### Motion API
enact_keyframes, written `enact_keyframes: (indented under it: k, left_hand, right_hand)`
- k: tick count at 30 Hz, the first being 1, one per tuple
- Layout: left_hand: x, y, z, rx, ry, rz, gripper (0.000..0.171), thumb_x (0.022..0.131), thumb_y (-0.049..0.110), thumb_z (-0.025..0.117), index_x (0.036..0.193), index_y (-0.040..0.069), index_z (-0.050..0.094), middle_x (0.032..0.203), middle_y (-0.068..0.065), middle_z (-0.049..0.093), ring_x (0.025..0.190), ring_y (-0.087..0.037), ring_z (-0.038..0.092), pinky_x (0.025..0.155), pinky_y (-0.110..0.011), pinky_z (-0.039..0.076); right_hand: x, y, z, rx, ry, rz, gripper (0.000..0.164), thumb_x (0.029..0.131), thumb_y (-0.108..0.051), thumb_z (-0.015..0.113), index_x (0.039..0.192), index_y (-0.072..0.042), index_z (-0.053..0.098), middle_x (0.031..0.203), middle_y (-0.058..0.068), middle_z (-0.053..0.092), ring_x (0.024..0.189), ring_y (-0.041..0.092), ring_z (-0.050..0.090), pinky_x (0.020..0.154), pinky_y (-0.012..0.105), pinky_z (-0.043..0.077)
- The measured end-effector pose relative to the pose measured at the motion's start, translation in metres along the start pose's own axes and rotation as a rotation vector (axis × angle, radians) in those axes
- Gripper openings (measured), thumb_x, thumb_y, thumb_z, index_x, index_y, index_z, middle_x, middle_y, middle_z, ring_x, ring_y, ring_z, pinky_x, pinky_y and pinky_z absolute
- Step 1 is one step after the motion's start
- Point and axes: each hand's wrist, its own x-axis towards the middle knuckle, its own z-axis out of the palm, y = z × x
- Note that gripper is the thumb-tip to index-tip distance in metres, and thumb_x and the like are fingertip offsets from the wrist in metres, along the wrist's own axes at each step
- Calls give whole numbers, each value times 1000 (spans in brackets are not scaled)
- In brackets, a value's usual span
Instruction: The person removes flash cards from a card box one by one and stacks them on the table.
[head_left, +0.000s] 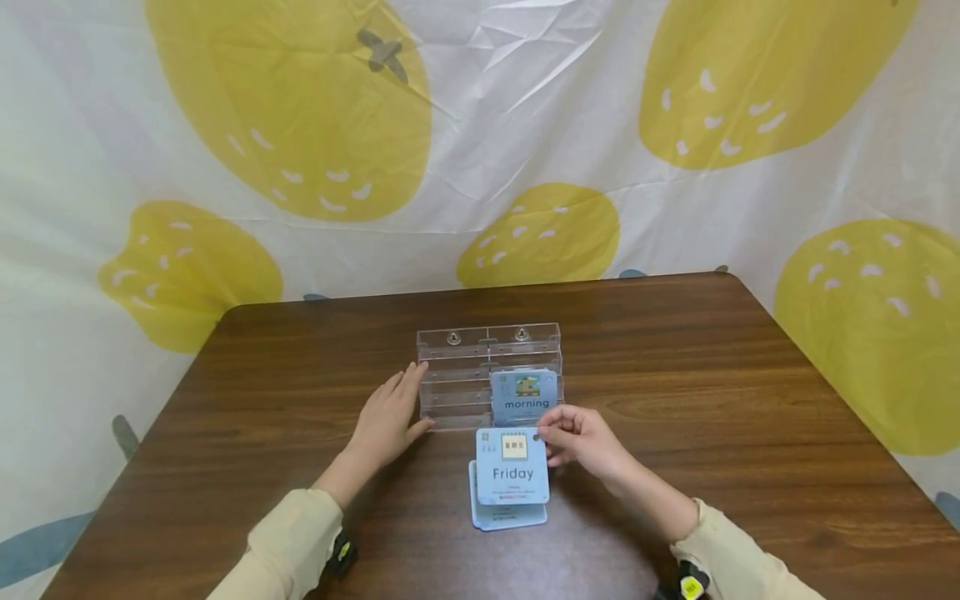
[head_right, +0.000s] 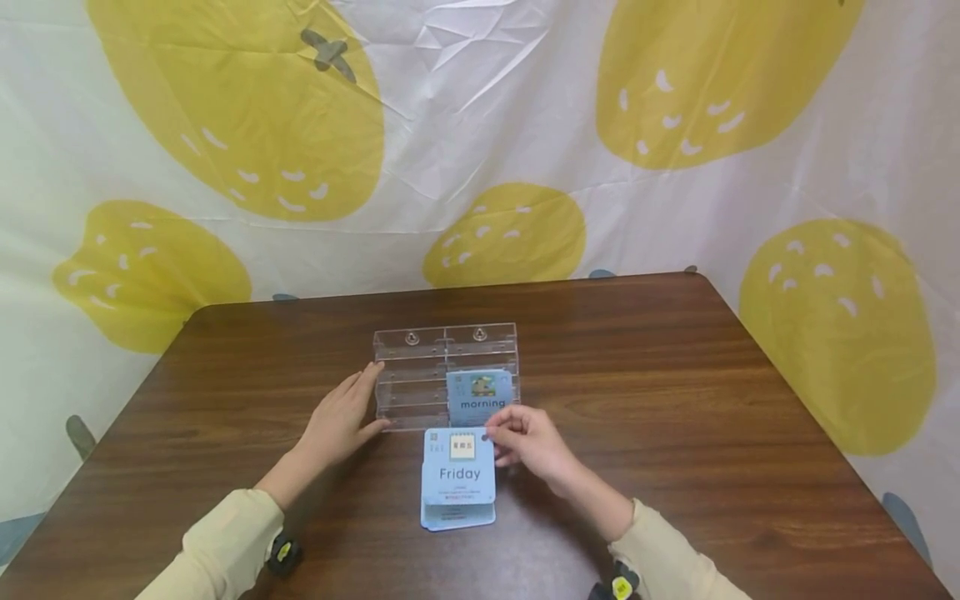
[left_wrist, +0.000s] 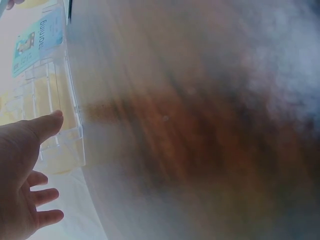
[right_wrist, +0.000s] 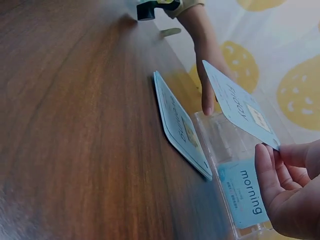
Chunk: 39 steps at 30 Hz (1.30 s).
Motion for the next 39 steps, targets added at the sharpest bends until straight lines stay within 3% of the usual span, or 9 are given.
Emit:
enact_keyframes:
  k: [6,16,30,39]
  left_hand:
    - [0,0,0,-1,-12,-4,83,78,31,70,142,4,24,140,-22,36,122,-38,41,99,-49,35]
    - [-1,-1,3,-4,49,23,84,75,30,73,140,2,27,137,-21,39,119,-38,43,97,-50,37]
    - [-1,-1,2,-16,48,15,84,75,30,73,140,3,27,137,-21,39,120,-39,43,97,-51,37]
    - [-1,-1,2,-18,47,14,85,75,31,73,140,3,27,138,-21,39,120,-38,42,97,-50,37]
  right_hand:
    - [-1,4,2,-1,-24,50,23,88,-4,54,101,16,51,74,4,60,65,12,59,59,26,55]
    - [0,10,6,-29,-33,144,20,88,-4,54,100,12,55,73,5,59,65,13,58,60,28,55]
    - [3,20,9,-23,-67,165,18,88,-2,54,97,13,55,72,5,61,62,12,60,60,28,55]
    - [4,21,9,-84,-34,156,21,87,-5,57,97,13,58,74,7,63,62,14,62,59,29,55]
